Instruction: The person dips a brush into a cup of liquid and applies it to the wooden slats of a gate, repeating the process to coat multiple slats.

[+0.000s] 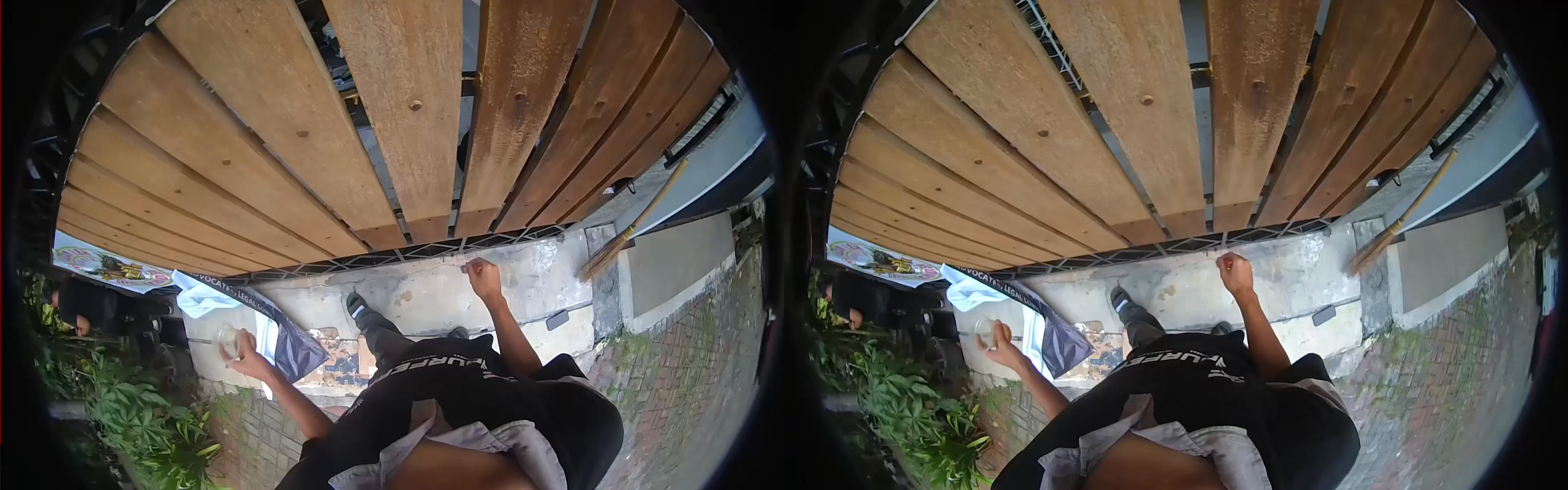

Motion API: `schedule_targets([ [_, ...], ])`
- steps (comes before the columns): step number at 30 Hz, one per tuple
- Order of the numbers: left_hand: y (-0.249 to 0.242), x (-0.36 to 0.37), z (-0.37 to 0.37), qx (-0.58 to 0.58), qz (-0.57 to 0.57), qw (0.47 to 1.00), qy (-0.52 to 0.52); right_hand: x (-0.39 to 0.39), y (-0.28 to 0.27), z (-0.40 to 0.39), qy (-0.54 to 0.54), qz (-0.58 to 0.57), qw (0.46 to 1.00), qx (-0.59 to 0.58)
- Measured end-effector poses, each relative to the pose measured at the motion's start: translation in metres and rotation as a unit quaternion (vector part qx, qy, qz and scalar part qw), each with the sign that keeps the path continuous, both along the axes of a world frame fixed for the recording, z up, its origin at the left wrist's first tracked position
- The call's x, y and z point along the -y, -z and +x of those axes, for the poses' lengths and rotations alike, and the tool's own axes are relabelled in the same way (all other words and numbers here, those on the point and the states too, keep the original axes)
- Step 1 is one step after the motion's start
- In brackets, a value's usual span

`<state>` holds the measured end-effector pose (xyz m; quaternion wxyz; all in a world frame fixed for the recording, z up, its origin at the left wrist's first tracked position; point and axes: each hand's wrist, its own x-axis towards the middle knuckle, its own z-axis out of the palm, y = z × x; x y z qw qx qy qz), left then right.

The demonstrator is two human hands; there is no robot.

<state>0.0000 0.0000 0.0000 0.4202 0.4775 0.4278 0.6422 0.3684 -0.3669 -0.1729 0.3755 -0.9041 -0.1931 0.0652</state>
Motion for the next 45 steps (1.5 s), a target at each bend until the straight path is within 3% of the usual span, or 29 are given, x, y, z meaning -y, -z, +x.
schedule_targets([
  [2, 0.013, 0.028, 0.021, -0.031, -0.005, 0.999, 0.004, 0.009, -0.012, -0.019, 0.021, 0.116, 0.993, -0.002],
  [3, 0.011, 0.046, 0.041, -0.032, -0.035, 0.998, 0.031, 0.005, -0.029, -0.021, 0.009, 0.103, 0.995, -0.001],
  [6, 0.021, 0.081, 0.088, -0.093, -0.041, 0.990, 0.101, -0.017, -0.097, -0.024, 0.077, 0.322, 0.930, -0.157],
  [8, 0.037, 0.100, 0.114, -0.135, -0.029, 0.980, 0.144, -0.022, -0.148, -0.026, 0.067, 0.371, 0.914, -0.152],
  [9, 0.019, 0.117, 0.131, -0.063, -0.074, 0.970, 0.225, -0.024, -0.169, -0.027, 0.063, 0.428, 0.890, -0.144],
  [12, 0.020, 0.146, 0.163, -0.107, -0.023, 0.947, 0.303, -0.023, -0.216, -0.035, 0.048, 0.494, 0.864, -0.085],
  [17, 0.013, 0.184, 0.199, -0.142, 0.001, 0.907, 0.397, -0.021, -0.249, -0.051, 0.035, 0.507, 0.859, -0.059],
  [18, 0.011, 0.188, 0.204, -0.148, 0.003, 0.893, 0.424, -0.023, -0.247, -0.052, 0.029, 0.465, 0.885, -0.024],
  [23, 0.021, 0.195, 0.212, -0.163, 0.048, 0.882, 0.439, -0.032, -0.249, -0.071, -0.027, 0.368, 0.929, 0.036],
  [24, 0.023, 0.194, 0.211, -0.170, 0.058, 0.881, 0.438, -0.034, -0.243, -0.071, -0.030, 0.330, 0.939, 0.093],
  [35, 0.024, 0.199, 0.200, -0.197, 0.084, 0.877, 0.429, -0.048, -0.225, -0.085, -0.070, 0.286, 0.947, 0.126],
  [42, 0.025, 0.201, 0.197, -0.214, 0.091, 0.879, 0.416, -0.045, -0.214, -0.083, -0.047, 0.269, 0.960, 0.061],
  [44, 0.025, 0.201, 0.196, -0.211, 0.082, 0.881, 0.417, -0.046, -0.215, -0.082, 0.027, 0.371, 0.923, -0.101],
  [45, 0.025, 0.201, 0.195, -0.209, 0.081, 0.880, 0.418, -0.045, -0.215, -0.080, 0.027, 0.372, 0.922, -0.101],
])
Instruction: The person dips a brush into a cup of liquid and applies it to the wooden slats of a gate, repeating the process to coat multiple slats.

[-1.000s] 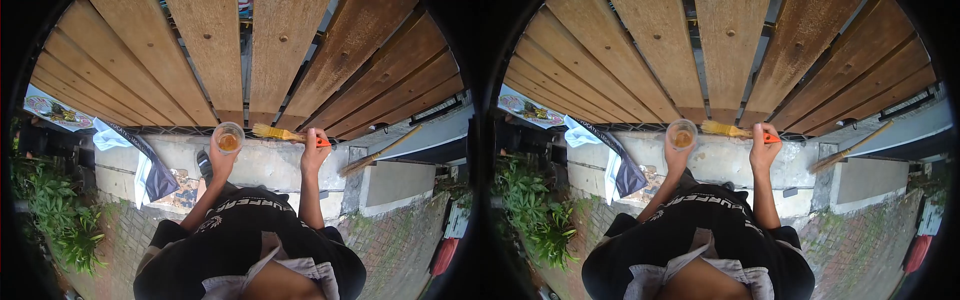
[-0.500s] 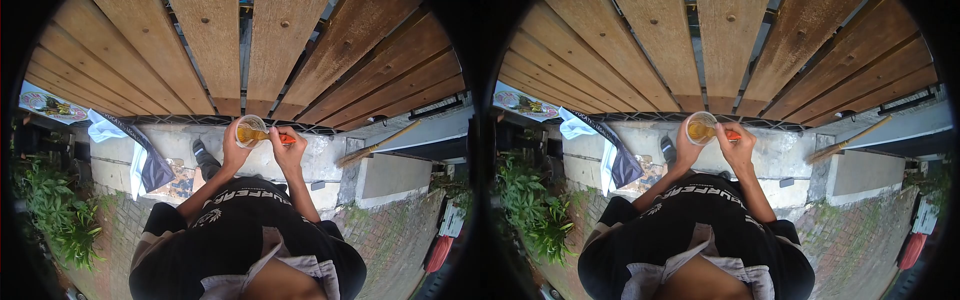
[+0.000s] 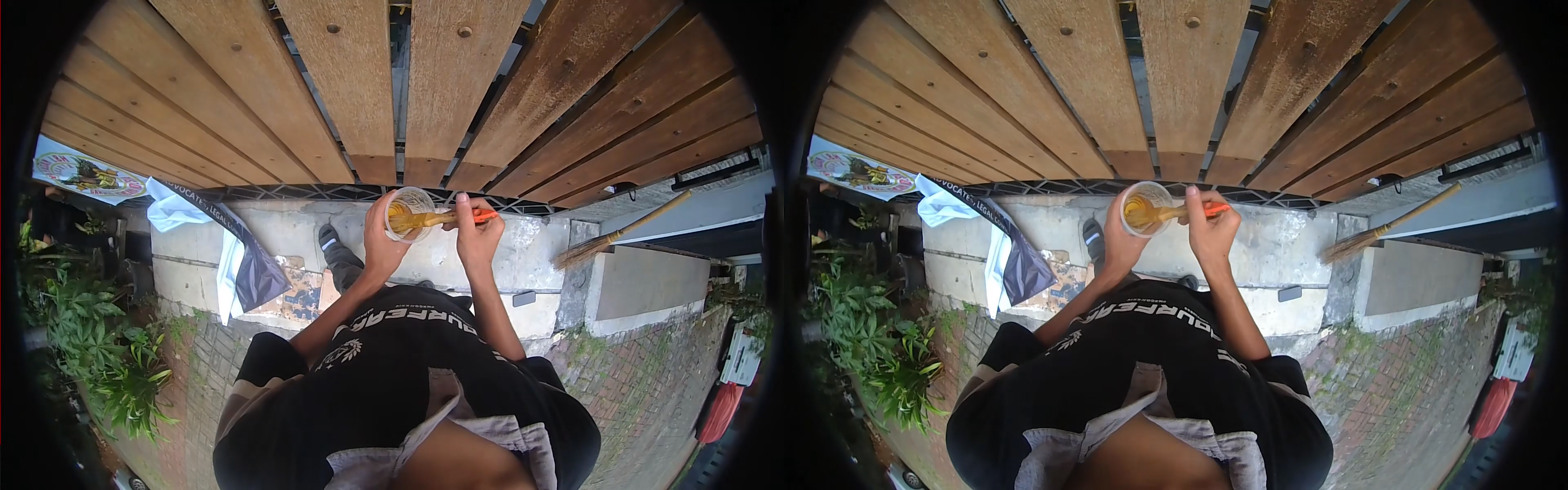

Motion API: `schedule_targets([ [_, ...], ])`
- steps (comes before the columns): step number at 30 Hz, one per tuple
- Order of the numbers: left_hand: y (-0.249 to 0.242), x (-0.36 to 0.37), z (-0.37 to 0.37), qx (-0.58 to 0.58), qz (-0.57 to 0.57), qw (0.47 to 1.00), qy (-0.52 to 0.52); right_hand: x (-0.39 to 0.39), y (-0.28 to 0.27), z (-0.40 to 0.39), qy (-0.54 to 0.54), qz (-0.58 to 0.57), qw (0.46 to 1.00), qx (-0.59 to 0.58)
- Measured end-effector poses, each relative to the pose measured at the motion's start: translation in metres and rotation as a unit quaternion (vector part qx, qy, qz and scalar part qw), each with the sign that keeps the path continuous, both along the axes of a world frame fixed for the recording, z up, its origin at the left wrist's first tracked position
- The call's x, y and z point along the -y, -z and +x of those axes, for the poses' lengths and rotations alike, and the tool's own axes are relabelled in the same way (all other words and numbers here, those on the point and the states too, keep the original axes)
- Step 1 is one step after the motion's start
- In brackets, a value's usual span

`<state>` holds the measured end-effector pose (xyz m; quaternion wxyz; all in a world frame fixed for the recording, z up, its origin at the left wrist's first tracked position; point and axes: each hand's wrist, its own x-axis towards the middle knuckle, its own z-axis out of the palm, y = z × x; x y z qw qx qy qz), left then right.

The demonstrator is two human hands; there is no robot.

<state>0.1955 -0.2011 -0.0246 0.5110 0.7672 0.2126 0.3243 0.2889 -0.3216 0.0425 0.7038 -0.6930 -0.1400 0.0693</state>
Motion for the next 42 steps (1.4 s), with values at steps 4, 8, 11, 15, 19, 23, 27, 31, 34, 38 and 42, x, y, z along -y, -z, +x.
schedule_targets([
  [4, 0.006, 0.000, 0.000, 0.004, -0.025, 1.000, 0.006, 0.008, 0.003, 0.014, 0.021, 0.072, 0.995, -0.068],
  [8, 0.009, -0.002, 0.001, 0.000, -0.023, 1.000, 0.008, 0.017, 0.006, 0.017, 0.055, 0.124, 0.981, -0.137],
  [11, 0.013, -0.002, 0.001, -0.005, -0.029, 1.000, 0.004, 0.020, 0.005, 0.015, 0.067, 0.150, 0.976, -0.143],
  [15, 0.011, 0.000, 0.003, -0.001, -0.026, 1.000, 0.015, 0.021, 0.008, 0.013, 0.062, 0.133, 0.982, -0.118],
  [19, 0.006, 0.003, 0.001, 0.004, -0.047, 0.999, 0.025, 0.021, 0.013, 0.012, 0.055, 0.138, 0.981, -0.123],
  [23, 0.005, 0.003, 0.001, -0.010, -0.065, 0.998, 0.020, 0.021, 0.017, 0.013, 0.049, 0.090, 0.989, -0.105],
  [27, 0.004, 0.005, 0.001, -0.008, -0.092, 0.995, 0.024, 0.022, 0.021, 0.011, 0.040, 0.086, 0.991, -0.090],
  [31, 0.003, 0.003, 0.001, -0.011, -0.042, 0.999, 0.016, 0.022, 0.018, 0.012, 0.043, 0.101, 0.986, -0.123],
  [34, 0.000, 0.002, 0.001, -0.010, -0.054, 0.998, 0.021, 0.022, 0.020, 0.014, 0.045, 0.094, 0.989, -0.100],
  [38, -0.009, 0.005, 0.002, 0.002, -0.086, 0.996, 0.034, 0.024, 0.017, 0.015, 0.051, 0.099, 0.988, -0.111],
  [42, -0.012, 0.007, 0.002, 0.002, -0.078, 0.997, 0.027, 0.027, 0.020, 0.018, 0.057, 0.140, 0.976, -0.159],
])
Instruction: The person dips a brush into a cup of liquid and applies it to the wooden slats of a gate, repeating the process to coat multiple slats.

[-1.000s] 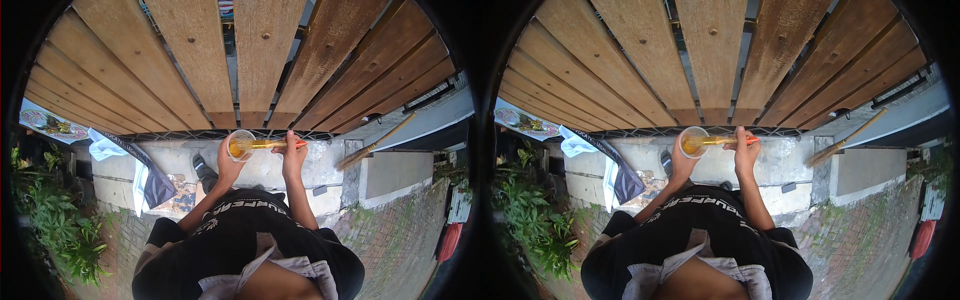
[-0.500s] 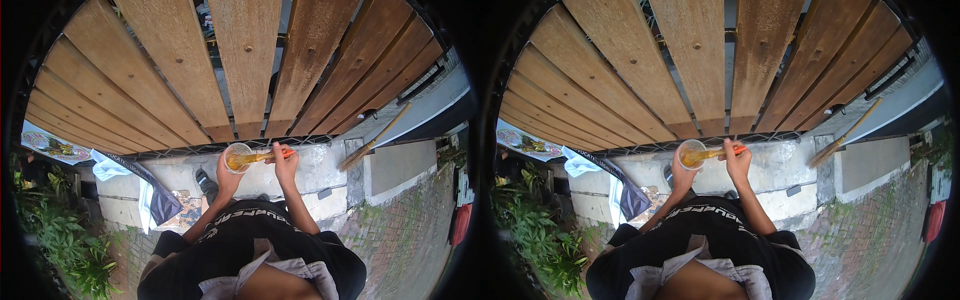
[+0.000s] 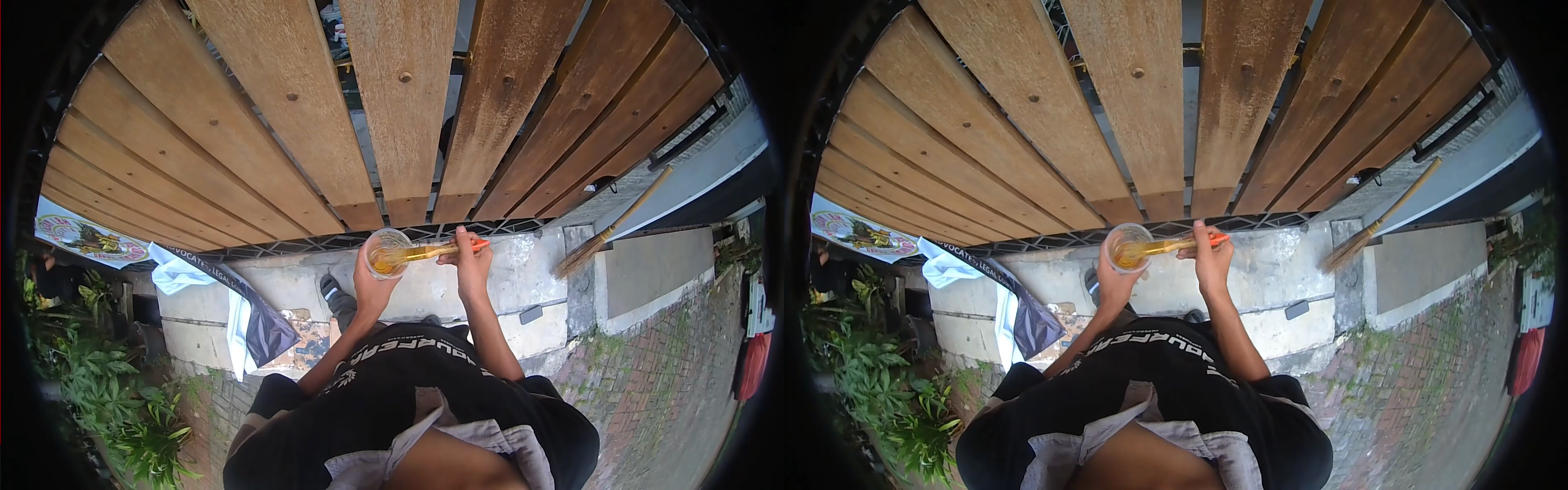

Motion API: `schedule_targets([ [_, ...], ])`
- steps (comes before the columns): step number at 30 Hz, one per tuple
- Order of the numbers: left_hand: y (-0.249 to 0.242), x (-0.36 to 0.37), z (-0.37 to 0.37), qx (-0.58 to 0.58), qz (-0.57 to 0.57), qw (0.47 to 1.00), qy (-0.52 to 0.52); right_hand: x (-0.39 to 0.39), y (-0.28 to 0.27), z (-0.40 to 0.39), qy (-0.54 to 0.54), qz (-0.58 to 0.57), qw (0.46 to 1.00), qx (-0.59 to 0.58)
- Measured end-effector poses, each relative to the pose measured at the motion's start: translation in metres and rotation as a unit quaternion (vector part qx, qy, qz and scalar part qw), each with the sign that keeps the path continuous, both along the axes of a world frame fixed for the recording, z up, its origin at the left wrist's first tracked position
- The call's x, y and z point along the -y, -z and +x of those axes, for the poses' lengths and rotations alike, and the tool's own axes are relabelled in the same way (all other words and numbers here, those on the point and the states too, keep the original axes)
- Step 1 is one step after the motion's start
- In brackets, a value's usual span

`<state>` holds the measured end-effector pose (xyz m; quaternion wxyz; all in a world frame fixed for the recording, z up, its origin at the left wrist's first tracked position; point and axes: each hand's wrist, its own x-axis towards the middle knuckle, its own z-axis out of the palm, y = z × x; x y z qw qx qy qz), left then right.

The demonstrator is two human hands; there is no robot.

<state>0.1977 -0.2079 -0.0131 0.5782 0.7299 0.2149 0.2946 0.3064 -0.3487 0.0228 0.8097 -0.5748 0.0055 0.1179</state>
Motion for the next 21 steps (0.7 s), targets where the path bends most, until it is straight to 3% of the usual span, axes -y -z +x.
schedule_targets([
  [7, 0.004, -0.007, 0.004, 0.033, -0.068, 0.995, 0.071, 0.013, 0.003, 0.020, -0.015, 0.171, 0.968, -0.181],
  [10, 0.016, -0.008, 0.008, 0.045, -0.100, 0.989, 0.096, 0.021, 0.007, 0.041, -0.020, 0.230, 0.953, -0.198],
  [12, 0.022, -0.008, 0.009, 0.049, -0.107, 0.987, 0.112, 0.027, 0.002, 0.059, -0.028, 0.258, 0.946, -0.194],
  [21, 0.022, -0.014, 0.011, 0.068, -0.123, 0.982, 0.123, 0.024, -0.056, 0.142, 0.134, 0.342, 0.930, -0.022],
])
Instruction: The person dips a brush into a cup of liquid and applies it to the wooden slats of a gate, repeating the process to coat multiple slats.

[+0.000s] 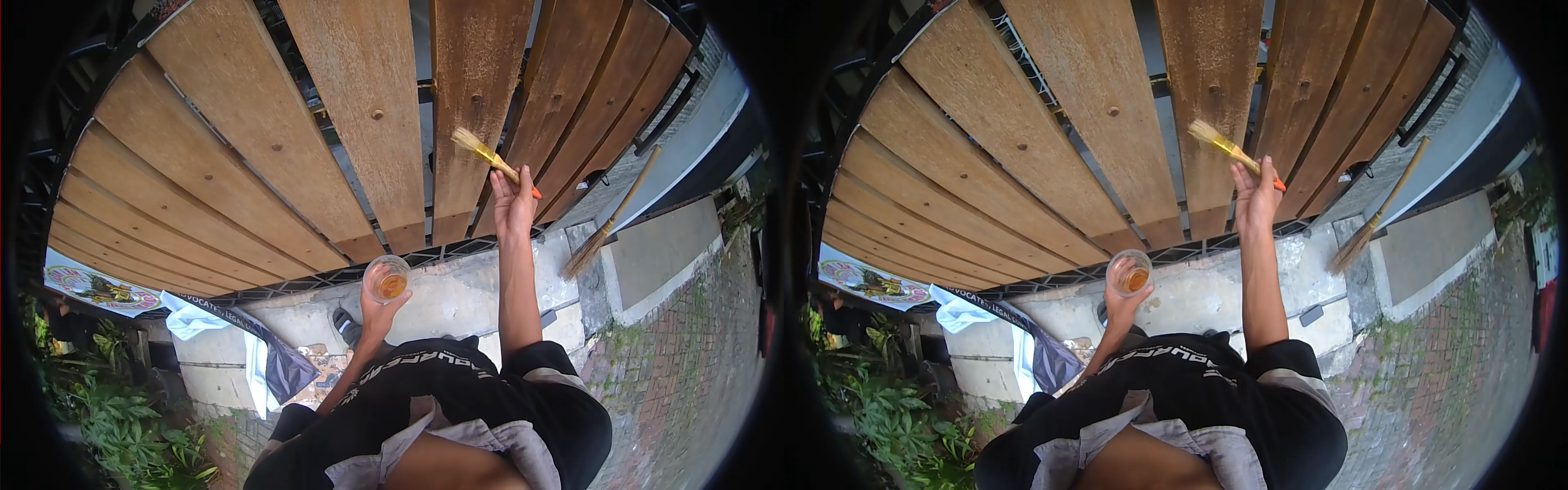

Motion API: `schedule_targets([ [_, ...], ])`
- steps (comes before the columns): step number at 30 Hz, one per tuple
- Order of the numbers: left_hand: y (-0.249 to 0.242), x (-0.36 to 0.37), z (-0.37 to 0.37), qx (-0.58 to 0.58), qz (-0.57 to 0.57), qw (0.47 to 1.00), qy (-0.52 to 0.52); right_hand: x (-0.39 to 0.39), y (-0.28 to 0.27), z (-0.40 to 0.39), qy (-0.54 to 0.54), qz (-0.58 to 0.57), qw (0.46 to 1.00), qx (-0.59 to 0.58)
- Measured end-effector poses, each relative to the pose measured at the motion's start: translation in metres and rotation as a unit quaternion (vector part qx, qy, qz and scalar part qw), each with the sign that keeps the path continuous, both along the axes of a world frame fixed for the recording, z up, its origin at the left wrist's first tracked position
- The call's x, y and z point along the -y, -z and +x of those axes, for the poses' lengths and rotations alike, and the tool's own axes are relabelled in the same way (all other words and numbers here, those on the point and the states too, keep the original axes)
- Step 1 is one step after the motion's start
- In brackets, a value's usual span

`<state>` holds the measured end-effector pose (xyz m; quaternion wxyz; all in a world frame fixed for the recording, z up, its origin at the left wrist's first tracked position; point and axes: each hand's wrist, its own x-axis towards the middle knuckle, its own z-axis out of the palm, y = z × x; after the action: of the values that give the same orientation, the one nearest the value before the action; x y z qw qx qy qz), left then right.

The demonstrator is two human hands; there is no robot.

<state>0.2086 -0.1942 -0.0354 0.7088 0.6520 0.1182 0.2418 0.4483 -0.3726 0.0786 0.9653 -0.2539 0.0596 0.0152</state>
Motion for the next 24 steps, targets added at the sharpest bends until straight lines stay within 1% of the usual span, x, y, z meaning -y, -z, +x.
schedule_targets([
  [2, 0.001, -0.003, -0.002, -0.009, -0.001, 1.000, -0.016, -0.008, -0.007, 0.003, 0.104, -0.070, 0.982, 0.141],
  [3, 0.001, -0.005, -0.003, -0.010, 0.000, 1.000, -0.014, -0.012, -0.003, 0.002, 0.105, -0.069, 0.982, 0.139],
  [5, 0.001, -0.009, -0.004, -0.012, -0.004, 0.999, -0.032, -0.021, 0.011, 0.004, 0.207, -0.227, 0.929, 0.206],
  [6, 0.002, -0.011, -0.005, -0.014, -0.005, 0.999, -0.031, -0.021, 0.027, 0.004, 0.230, -0.319, 0.893, 0.218],
  [7, 0.003, -0.013, -0.005, -0.011, -0.001, 0.999, -0.039, -0.020, 0.040, 0.002, 0.230, -0.320, 0.893, 0.217],
  [8, 0.004, -0.014, -0.005, -0.008, 0.003, 0.999, -0.046, -0.018, 0.054, -0.003, 0.237, -0.433, 0.837, 0.236],
  [9, 0.002, -0.014, -0.005, -0.009, 0.002, 0.999, -0.046, -0.016, 0.062, -0.008, 0.241, -0.538, 0.767, 0.253],
  [10, 0.001, -0.014, -0.005, -0.010, -0.010, 0.999, -0.048, -0.013, 0.068, -0.012, 0.230, -0.572, 0.746, 0.250],
  [11, -0.001, -0.014, -0.005, -0.011, -0.021, 0.999, -0.049, -0.010, 0.073, -0.013, 0.230, -0.572, 0.747, 0.250],
  [13, 0.001, -0.015, -0.005, -0.011, -0.020, 0.998, -0.051, -0.008, 0.070, -0.020, 0.174, -0.638, 0.714, 0.230],
  [14, 0.002, -0.015, -0.004, -0.009, -0.018, 0.998, -0.052, -0.007, 0.067, -0.019, 0.168, -0.637, 0.713, 0.239],
  [15, 0.002, -0.016, -0.004, -0.011, -0.017, 0.999, -0.049, -0.009, 0.052, -0.020, 0.170, -0.637, 0.714, 0.235],
  [17, 0.001, -0.016, -0.004, -0.018, 0.001, 0.999, -0.052, -0.015, 0.016, -0.019, 0.236, -0.576, 0.720, 0.308],
  [18, 0.001, -0.016, -0.004, -0.020, 0.003, 0.999, -0.046, -0.017, -0.003, -0.019, 0.240, -0.577, 0.720, 0.302],
  [20, 0.000, -0.016, -0.003, -0.016, -0.016, 0.999, -0.047, -0.023, -0.031, -0.018, 0.338, -0.484, 0.691, 0.417],
  [21, 0.000, -0.016, -0.003, -0.015, -0.015, 0.999, -0.043, -0.025, -0.032, -0.018, 0.342, -0.484, 0.690, 0.415],
  [23, 0.001, -0.018, -0.003, -0.020, -0.026, 0.998, -0.050, -0.029, -0.033, -0.020, 0.371, -0.480, 0.649, 0.459],
  [24, 0.000, -0.017, -0.003, -0.019, -0.025, 0.998, -0.050, -0.030, -0.023, -0.019, 0.351, -0.507, 0.638, 0.462],
])
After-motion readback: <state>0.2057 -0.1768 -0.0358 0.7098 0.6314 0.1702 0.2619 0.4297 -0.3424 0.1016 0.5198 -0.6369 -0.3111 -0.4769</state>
